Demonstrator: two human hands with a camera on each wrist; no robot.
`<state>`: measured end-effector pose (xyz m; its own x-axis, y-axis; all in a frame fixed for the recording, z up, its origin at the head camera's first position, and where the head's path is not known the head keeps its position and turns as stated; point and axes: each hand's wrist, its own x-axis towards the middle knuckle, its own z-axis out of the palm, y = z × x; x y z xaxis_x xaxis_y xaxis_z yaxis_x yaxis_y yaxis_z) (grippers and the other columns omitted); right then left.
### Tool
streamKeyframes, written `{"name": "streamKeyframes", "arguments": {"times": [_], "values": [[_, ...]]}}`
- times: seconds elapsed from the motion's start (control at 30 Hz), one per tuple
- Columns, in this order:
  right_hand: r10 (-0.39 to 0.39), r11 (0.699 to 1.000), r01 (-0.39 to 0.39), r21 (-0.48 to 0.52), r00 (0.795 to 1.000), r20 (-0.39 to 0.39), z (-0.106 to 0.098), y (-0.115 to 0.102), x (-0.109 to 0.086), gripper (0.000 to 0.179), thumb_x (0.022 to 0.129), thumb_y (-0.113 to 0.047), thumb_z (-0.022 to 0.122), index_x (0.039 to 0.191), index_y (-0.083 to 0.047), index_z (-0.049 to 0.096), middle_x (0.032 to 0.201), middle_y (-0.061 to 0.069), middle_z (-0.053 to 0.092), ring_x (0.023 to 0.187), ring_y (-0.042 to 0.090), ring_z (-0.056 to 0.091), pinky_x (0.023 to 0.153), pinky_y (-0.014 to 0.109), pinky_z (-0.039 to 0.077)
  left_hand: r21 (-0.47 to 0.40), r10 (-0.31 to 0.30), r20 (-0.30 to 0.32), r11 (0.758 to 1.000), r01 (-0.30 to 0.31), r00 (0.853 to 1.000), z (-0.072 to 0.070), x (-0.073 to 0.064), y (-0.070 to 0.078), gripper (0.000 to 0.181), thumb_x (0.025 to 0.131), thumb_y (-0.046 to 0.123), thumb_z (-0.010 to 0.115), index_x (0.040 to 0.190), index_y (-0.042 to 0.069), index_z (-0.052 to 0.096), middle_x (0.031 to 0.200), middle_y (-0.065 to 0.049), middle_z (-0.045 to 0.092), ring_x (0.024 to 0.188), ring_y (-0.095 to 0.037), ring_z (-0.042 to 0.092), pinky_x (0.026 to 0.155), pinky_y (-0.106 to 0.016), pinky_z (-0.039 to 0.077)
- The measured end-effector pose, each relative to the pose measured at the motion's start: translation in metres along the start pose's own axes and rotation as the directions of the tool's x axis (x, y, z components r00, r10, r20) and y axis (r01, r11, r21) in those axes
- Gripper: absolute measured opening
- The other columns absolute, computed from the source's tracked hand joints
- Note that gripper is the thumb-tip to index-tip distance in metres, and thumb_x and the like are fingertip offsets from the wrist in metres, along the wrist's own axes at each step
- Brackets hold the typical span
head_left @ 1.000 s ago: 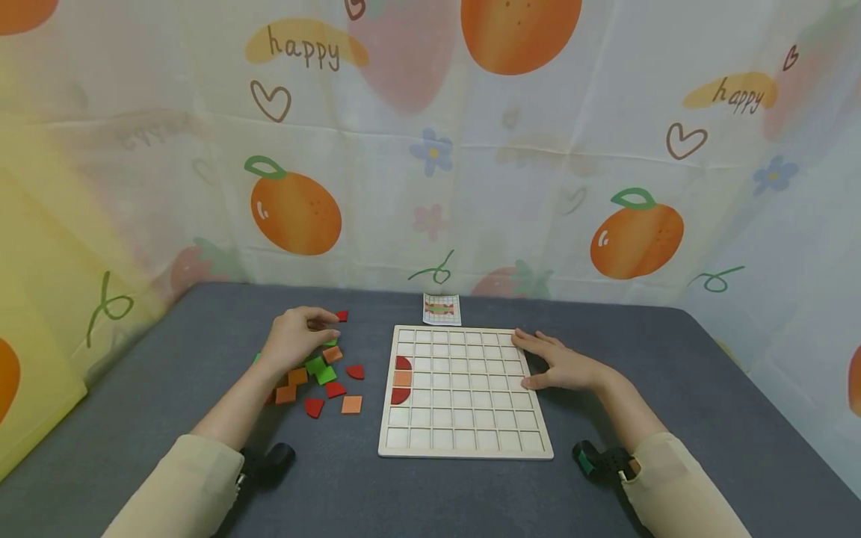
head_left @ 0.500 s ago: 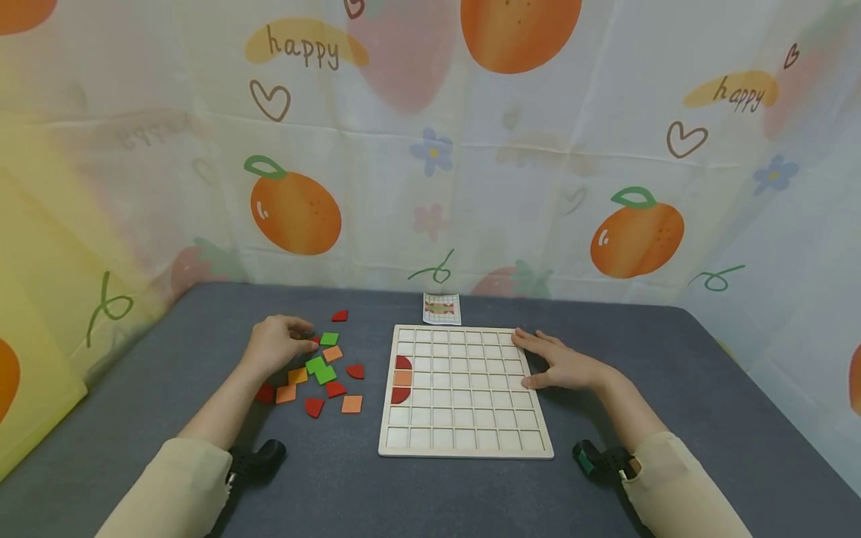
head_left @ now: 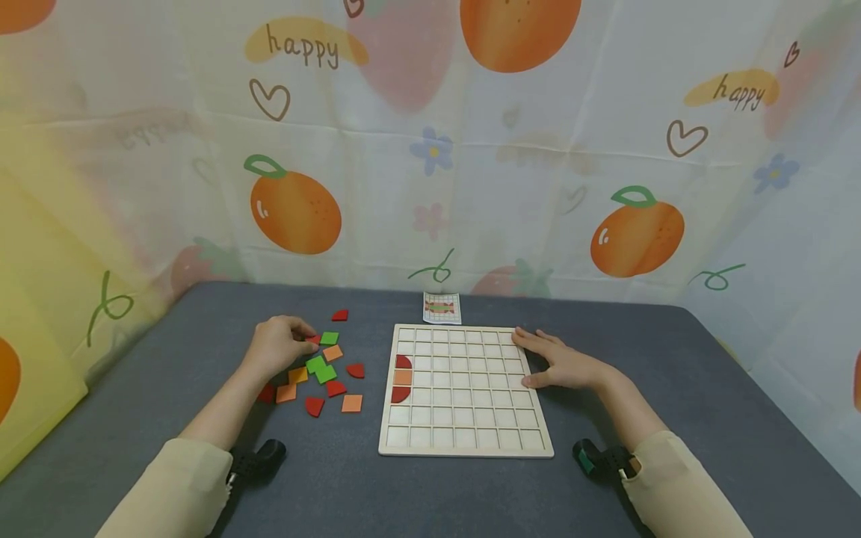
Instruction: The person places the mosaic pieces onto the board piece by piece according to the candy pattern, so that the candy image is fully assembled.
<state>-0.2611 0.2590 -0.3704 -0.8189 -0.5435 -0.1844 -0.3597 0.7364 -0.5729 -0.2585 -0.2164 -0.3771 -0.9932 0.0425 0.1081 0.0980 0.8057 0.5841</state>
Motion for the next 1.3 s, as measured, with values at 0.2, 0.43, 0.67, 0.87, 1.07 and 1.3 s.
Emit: {"name": "streamKeyframes", "arguments": {"times": [0.2,0.43,0.67,0.87,1.07,1.3], "values": [[0.002,1.0,-0.002,0.002,1.0,0.003,-0.001,0.0,0.001,0.091,0.089,-0.041,0.07,0.158,-0.006,0.021,0.167,0.02,0.007,0.15,0.053,-0.007,0.11,0.079,-0.001,-0.028,0.027,0.0,0.999,-0.027,1.0,0.0,-0.001,0.003,0.017,0.087,0.011,0.072,0.103,0.004,0.072,0.099,-0.017,0.073,0.089,-0.028,0.067,0.071,-0.038,0.055],[0.003,1.0,-0.003,-0.006,1.0,0.004,-0.001,0.001,0.002,0.092,0.089,-0.042,0.07,0.158,-0.006,0.021,0.167,0.02,0.008,0.151,0.052,-0.006,0.11,0.079,-0.001,-0.016,0.074,0.0,0.997,-0.074,0.997,0.001,0.0,0.005,0.015,0.088,0.007,0.071,0.102,0.006,0.074,0.097,-0.016,0.075,0.089,-0.029,0.068,0.072,-0.039,0.056],[0.001,1.0,-0.001,-0.001,1.0,0.005,0.0,0.001,0.001,0.091,0.089,-0.041,0.07,0.158,-0.006,0.021,0.167,0.02,0.007,0.15,0.053,-0.007,0.11,0.079,-0.001,0.011,0.086,-0.001,0.996,-0.086,0.996,0.001,0.0,0.006,0.016,0.09,0.008,0.069,0.104,0.008,0.077,0.104,-0.018,0.074,0.096,-0.035,0.067,0.074,-0.043,0.057],[-0.005,1.0,0.005,0.003,1.0,0.007,0.0,0.0,0.0,0.091,0.089,-0.041,0.069,0.157,-0.005,0.021,0.166,0.021,0.007,0.15,0.053,-0.007,0.109,0.08,-0.001,0.006,0.072,-0.017,0.997,-0.072,0.997,0.002,0.0,0.008,0.016,0.09,0.008,0.069,0.105,0.007,0.075,0.098,-0.016,0.073,0.091,-0.031,0.066,0.072,-0.04,0.055],[-0.01,1.0,0.01,0.005,1.0,0.005,0.0,0.0,0.0,0.09,0.089,-0.04,0.069,0.157,-0.004,0.021,0.166,0.021,0.008,0.15,0.053,-0.007,0.11,0.079,-0.001,-0.014,0.054,-0.054,0.998,-0.055,0.997,0.003,0.0,0.014,0.015,0.091,0.008,0.068,0.105,0.003,0.068,0.092,-0.015,0.069,0.086,-0.028,0.066,0.064,-0.03,0.049],[0.0,1.0,0.0,0.007,1.0,0.002,0.0,-0.001,0.0,0.09,0.089,-0.039,0.07,0.157,-0.005,0.021,0.166,0.02,0.008,0.15,0.053,-0.007,0.11,0.079,0.0,-0.061,0.1,-0.059,0.993,-0.104,0.993,0.008,-0.001,0.031,0.012,0.09,0.006,0.068,0.101,0.003,0.067,0.095,-0.016,0.07,0.089,-0.03,0.069,0.071,-0.037,0.055]]}}
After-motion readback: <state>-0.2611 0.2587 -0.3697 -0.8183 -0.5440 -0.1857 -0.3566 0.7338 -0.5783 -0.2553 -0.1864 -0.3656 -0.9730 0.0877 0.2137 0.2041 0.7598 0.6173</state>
